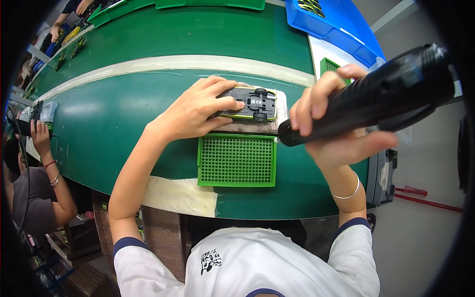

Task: The person takes toy cars from a conveyor belt, fastens their undersides using an electric screwdriver, and places the assembled cars into a tray.

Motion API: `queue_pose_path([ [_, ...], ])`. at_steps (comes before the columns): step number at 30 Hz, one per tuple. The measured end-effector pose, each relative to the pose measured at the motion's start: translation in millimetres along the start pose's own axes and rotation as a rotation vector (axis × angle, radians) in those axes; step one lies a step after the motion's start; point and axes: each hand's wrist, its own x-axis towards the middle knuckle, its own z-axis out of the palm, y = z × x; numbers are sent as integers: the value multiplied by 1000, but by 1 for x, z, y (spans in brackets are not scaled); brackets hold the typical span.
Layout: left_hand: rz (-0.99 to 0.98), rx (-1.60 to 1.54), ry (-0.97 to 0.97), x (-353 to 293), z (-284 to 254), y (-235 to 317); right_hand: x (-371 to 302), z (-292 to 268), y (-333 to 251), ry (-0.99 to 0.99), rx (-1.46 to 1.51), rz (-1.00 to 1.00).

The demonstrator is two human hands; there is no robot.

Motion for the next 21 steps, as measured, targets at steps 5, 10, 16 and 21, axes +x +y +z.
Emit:
queue_pose_path([
  [5, -4, 17, 31, -1, 9, 2, -20, 8, 10, 48, -184, 190],
  [10, -19, 0, 80, -4, 10, 2, -27, 10, 19, 59, -182, 242],
  [16, -23, 0, 93, -6, 10, 0, -28, 10, 22, 60, -183, 291],
  [21, -13, 16, 138, -7, 11, -2, -29, 12, 22, 43, -172, 323],
])
